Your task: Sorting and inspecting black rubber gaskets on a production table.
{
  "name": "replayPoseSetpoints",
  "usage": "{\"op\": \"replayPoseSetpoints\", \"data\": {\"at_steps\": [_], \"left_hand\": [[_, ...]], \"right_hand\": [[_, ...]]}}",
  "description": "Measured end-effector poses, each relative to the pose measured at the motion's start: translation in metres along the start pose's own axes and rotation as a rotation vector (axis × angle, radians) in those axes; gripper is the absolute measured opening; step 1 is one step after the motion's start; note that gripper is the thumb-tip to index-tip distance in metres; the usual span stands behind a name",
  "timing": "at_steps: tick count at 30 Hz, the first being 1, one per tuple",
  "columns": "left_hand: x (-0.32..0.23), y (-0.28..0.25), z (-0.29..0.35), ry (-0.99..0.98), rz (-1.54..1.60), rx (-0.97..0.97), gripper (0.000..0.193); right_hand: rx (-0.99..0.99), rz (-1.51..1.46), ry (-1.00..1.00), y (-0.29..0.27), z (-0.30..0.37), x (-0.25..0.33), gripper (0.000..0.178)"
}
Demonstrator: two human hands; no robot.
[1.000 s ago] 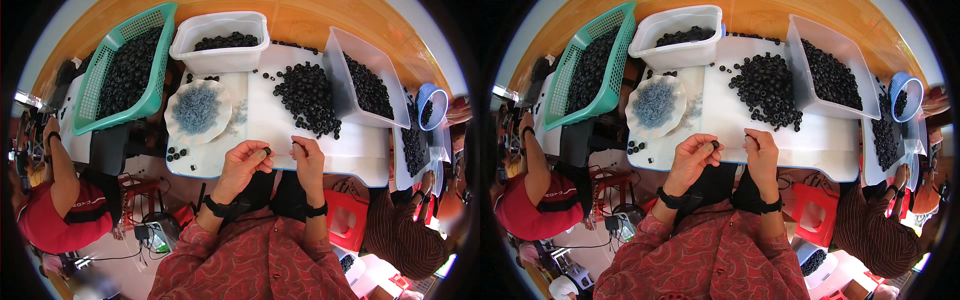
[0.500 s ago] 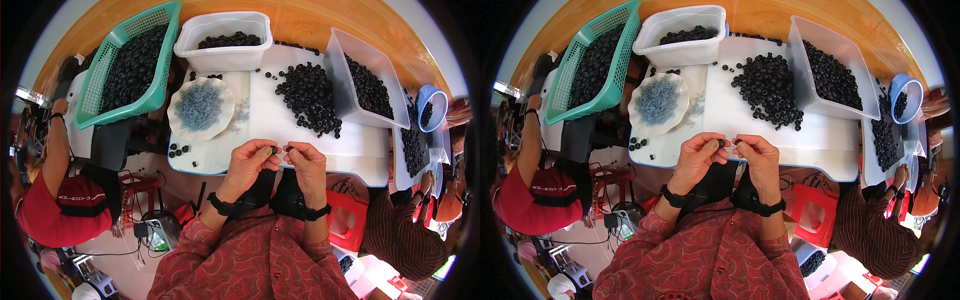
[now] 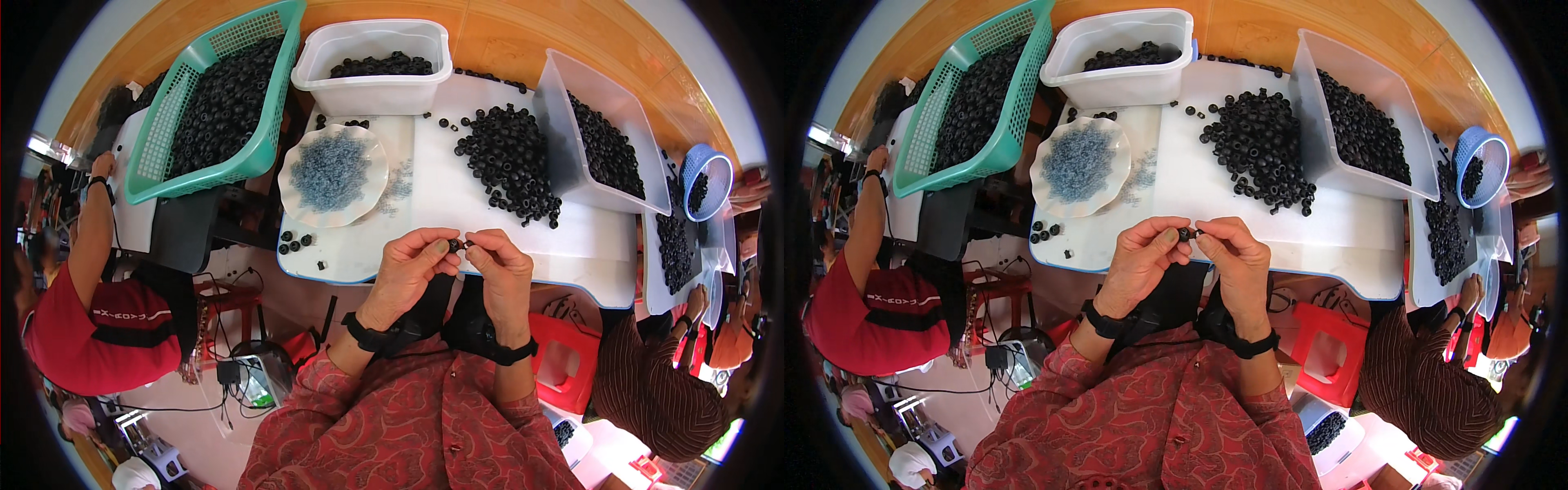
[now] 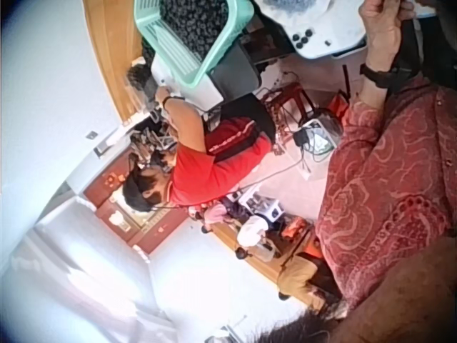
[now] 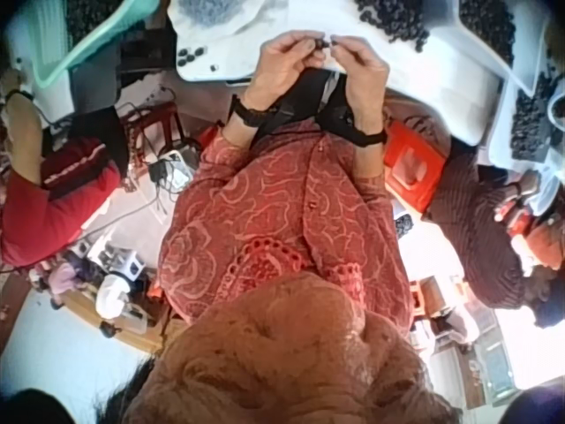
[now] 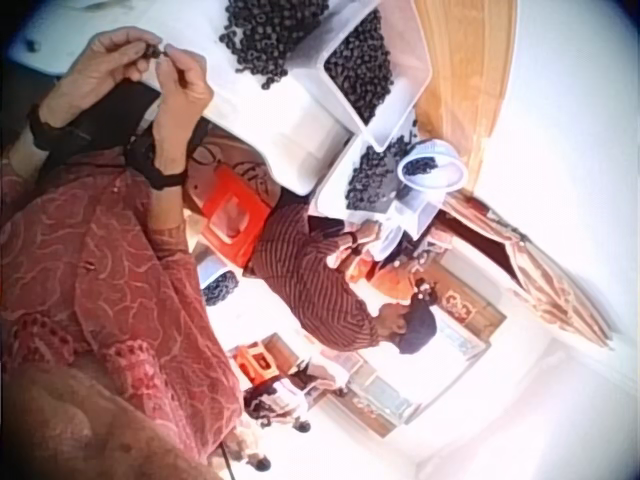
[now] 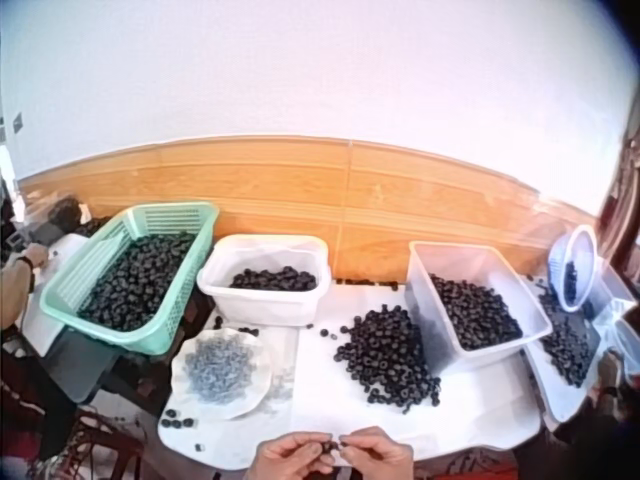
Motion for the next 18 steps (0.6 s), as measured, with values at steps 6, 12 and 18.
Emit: {"op": "replayPoseSetpoints", "data": {"at_steps": [6, 12, 18], "left_hand": [[0.0010, -0.0012, -0.0001, 0.012, -0.011, 0.022, 0.023], [-0.0009, 0.0021, 0.0002, 0.013, -0.044, 0.023, 0.023], [-0.0014, 0.0014, -0.0001, 0.027, -0.060, 0.022, 0.023]], "right_hand": [[-0.003, 0.046, -0.046, 0.0026, 0.0001, 0.0038, 0.018], [-0.004, 0.038, -0.052, 0.0034, -0.0003, 0.0009, 0.017], [-0.004, 0.057, -0.059, 0.0035, -0.0008, -0.0007, 0.017]]}}
Point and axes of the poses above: each hand's wrist, its own z-axis away from the middle knuckle, its own y-axis out of the palm, x = y × z, the point moved 9 cm from there along -z, towards the middle knuckle, and after that the axes turned 3 degrees about y, right-handed, at the moved point
